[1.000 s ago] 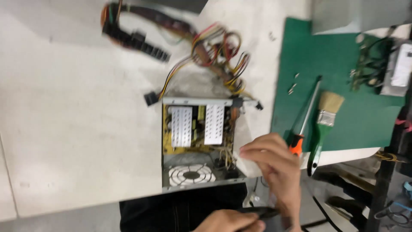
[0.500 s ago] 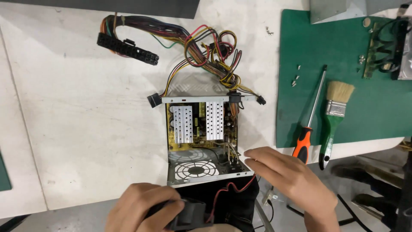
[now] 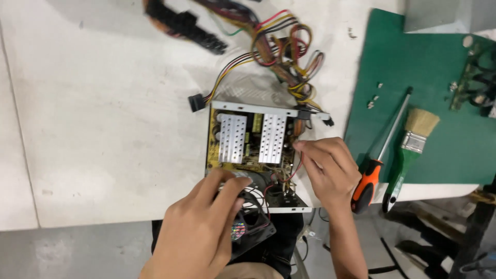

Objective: Cleaning the interior components of a computer power supply unit using a brush and reassembling the internal fan.

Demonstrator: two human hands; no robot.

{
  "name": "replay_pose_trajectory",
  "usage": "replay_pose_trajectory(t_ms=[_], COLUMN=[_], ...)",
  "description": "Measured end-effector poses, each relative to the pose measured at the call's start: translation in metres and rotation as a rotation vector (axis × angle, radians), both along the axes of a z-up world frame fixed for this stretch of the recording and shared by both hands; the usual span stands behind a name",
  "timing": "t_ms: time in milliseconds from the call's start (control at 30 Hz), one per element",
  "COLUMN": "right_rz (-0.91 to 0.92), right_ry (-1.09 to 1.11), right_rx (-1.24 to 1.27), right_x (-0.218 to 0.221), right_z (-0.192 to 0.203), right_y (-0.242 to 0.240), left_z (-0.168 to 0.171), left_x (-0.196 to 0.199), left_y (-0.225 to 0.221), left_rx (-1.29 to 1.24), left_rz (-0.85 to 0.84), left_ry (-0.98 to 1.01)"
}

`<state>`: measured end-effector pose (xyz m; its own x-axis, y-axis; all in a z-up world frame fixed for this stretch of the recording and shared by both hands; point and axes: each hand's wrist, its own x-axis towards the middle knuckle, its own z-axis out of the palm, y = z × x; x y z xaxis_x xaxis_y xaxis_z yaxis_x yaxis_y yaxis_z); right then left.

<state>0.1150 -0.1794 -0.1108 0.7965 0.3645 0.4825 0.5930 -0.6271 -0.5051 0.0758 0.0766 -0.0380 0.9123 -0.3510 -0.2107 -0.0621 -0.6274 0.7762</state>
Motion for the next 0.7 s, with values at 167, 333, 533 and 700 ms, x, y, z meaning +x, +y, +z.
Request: replay_pose_trajectory(t_ms=[167,333,533,700], right_rz=[-0.153,-0.346,-0.293,-0.313], right_ry=[0.088,0.450,0.513,0.420], right_rx=[0.083,0.601,0.715,0.564], right_x=[-0.006,-0.016,-0.020,-0.019], right_z=[-0.009,-0.025,-0.036,-0.031], right_y=[0.013,0.007,-0.001,0.003], left_z=[-0.001,-0.008,-0.006,-0.005], left_x=[0.002,-0.001,-0.001,-0.001], left_y=[-0.002,-0.004,-0.007,-0.007], left_rx=[-0.091,-0.069,-0.062,-0.071], left_rz=[-0.030,-0.106,-0.061,-0.043], left_ry=[-0.002,-0.077,-0.117,-0.120])
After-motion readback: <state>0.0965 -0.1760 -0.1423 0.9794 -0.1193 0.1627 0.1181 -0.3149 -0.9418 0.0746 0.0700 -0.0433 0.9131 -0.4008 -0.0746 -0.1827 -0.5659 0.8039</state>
